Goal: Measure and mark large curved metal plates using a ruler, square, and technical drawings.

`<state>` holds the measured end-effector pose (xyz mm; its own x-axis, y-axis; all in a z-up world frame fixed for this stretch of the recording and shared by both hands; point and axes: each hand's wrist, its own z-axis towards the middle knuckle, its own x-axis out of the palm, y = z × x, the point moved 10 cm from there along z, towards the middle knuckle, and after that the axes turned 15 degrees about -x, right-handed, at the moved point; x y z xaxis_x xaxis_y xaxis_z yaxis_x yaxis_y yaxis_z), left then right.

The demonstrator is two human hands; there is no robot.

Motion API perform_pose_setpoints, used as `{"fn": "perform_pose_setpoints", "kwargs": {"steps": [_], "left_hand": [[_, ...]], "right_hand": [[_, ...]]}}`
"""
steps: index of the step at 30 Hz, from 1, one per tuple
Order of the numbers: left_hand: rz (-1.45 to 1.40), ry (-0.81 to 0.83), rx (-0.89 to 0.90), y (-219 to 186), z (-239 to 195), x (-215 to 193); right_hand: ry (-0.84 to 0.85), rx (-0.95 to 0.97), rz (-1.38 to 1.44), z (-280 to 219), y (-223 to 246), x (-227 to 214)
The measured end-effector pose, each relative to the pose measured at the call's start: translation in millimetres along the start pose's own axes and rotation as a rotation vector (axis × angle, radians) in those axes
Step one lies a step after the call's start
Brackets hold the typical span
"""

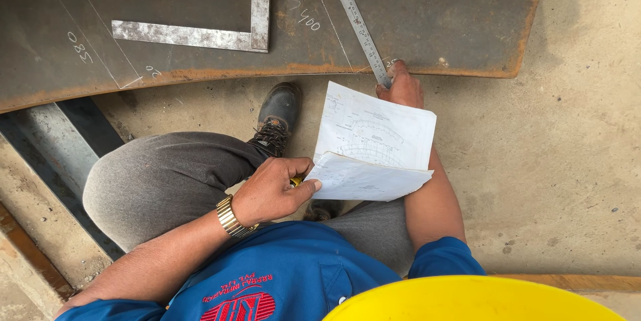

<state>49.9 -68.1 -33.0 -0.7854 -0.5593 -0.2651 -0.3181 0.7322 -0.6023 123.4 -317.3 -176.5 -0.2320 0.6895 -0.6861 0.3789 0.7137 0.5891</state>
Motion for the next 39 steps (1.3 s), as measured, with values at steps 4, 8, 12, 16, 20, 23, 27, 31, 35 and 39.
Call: {"fn": "perform_pose_setpoints", "kwargs": {"steps": [4,8,12,16,20,23,27,31,35,39], "left_hand": [[0.002,-0.01,0.012,-5.8,-0.8,-2.8],[0.004,0.001,-0.02,-4.4,-1.0,-2.9],[0.005,0.008,-0.016,-6.0,-0.8,-2.7],[-0.02,0.019,-0.012,-6.4,-0.4,-2.8],[-0.01,0.023,-0.016,-3.0,0.7,-1.2],[0.002,0.025,-0.023,-2.6,0.4,-2.0],[-0.009,0.058,-0.072,-6.4,-2.1,-3.6],[-0.027,0.058,-0.03,-9.8,-4.3,-5.4],[-0.011,0.043,-0.031,-8.4,-1.0,-5.8],[-0.003,0.062,-0.103,-0.3,1.2,-1.6]], "right_hand": [[-0.041,-0.063,-0.015,2.6,0.9,-0.5],[-0.019,-0.022,-0.013,0.7,4.3,-0.7],[-0.029,-0.019,-0.018,1.7,2.9,-1.3],[-0.009,-0.012,-0.019,2.0,2.8,0.6],[-0.017,-0.002,-0.013,-0.1,4.3,0.2],[-0.037,-0.026,-0.007,2.6,2.3,3.2],[-0.052,-0.002,-0.017,3.4,-2.5,5.3],[-0.075,0.009,-0.016,7.3,-10.4,6.0],[-0.132,-0.031,-0.005,11.5,-16.9,7.8],[-0.095,0.001,0.029,10.1,-20.0,15.7]]}}
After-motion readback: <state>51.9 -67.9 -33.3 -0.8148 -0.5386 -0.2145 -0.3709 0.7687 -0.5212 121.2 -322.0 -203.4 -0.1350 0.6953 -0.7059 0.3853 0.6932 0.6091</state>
